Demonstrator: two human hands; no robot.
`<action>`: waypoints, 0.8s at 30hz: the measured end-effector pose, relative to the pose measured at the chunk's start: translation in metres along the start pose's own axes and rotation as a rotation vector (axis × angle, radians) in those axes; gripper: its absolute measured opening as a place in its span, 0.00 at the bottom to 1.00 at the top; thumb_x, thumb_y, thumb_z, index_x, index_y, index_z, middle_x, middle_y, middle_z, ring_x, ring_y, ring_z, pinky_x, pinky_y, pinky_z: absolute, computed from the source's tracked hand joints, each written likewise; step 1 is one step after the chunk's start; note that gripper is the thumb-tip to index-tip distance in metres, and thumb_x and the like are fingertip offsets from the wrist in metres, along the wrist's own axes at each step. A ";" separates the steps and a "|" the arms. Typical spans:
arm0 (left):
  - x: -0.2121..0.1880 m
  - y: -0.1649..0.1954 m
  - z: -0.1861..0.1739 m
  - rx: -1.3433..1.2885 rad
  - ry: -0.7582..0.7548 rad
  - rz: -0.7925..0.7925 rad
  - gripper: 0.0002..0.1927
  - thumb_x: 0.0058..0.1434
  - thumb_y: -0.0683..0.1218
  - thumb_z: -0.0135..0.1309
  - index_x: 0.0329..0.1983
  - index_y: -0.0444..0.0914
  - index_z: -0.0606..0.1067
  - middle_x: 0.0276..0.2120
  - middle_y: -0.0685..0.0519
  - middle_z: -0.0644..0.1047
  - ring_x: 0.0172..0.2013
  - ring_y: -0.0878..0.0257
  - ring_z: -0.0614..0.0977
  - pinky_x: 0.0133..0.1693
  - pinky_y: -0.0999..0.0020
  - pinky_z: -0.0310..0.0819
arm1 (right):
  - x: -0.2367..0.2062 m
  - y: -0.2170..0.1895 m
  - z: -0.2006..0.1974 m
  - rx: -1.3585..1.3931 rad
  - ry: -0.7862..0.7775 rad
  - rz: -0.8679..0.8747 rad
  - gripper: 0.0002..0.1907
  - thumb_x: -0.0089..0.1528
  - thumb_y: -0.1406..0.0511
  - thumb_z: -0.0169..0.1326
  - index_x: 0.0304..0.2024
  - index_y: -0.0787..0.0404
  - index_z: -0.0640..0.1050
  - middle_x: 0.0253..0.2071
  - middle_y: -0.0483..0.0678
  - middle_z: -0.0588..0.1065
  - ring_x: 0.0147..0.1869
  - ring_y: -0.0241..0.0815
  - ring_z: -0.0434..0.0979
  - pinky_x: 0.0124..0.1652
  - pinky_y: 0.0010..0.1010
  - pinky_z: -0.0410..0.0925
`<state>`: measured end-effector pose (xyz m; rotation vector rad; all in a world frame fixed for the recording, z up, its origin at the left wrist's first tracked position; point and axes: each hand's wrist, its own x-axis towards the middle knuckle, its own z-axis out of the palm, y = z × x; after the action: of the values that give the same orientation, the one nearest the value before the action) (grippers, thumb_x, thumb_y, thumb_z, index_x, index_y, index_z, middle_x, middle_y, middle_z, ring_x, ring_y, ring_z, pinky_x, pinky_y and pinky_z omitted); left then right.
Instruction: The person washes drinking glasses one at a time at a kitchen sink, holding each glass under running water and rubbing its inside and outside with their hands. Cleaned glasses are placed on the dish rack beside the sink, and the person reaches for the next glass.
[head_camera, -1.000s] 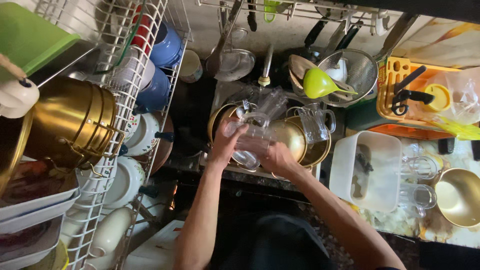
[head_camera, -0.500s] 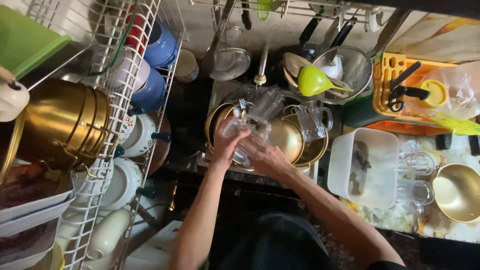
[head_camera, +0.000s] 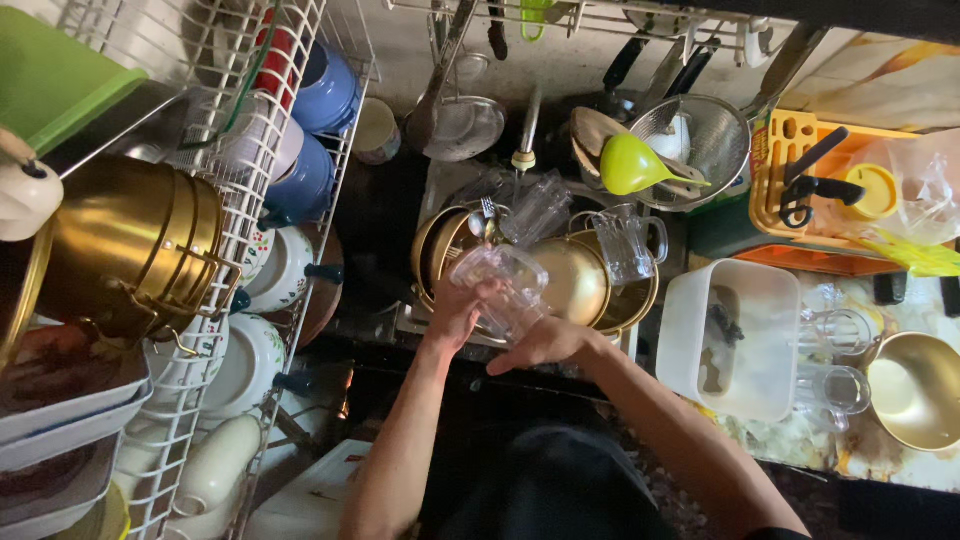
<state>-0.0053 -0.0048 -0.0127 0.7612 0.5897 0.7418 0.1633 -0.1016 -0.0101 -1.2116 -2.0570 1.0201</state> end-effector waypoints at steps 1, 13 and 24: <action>0.000 -0.001 0.000 -0.049 -0.026 0.009 0.47 0.52 0.48 0.72 0.71 0.29 0.64 0.50 0.37 0.77 0.46 0.51 0.83 0.48 0.54 0.85 | 0.000 -0.004 -0.003 0.416 -0.024 0.114 0.60 0.56 0.60 0.73 0.78 0.59 0.48 0.77 0.57 0.47 0.64 0.63 0.59 0.55 0.53 0.65; -0.003 0.017 0.001 -0.103 -0.137 0.118 0.51 0.46 0.51 0.77 0.71 0.36 0.65 0.57 0.44 0.74 0.57 0.52 0.79 0.59 0.55 0.80 | -0.004 -0.048 0.014 1.614 0.491 0.404 0.29 0.66 0.68 0.59 0.69 0.60 0.66 0.51 0.43 0.73 0.34 0.27 0.71 0.30 0.18 0.70; -0.016 0.027 0.030 -0.061 0.024 0.164 0.50 0.42 0.52 0.78 0.68 0.33 0.69 0.59 0.48 0.72 0.58 0.54 0.78 0.59 0.54 0.79 | 0.001 -0.057 -0.005 -0.223 0.251 0.084 0.34 0.69 0.51 0.53 0.70 0.64 0.69 0.75 0.63 0.61 0.80 0.63 0.56 0.74 0.54 0.55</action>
<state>-0.0035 -0.0157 0.0293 0.7507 0.5279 0.9177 0.1390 -0.1163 0.0402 -1.4683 -1.9731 0.6471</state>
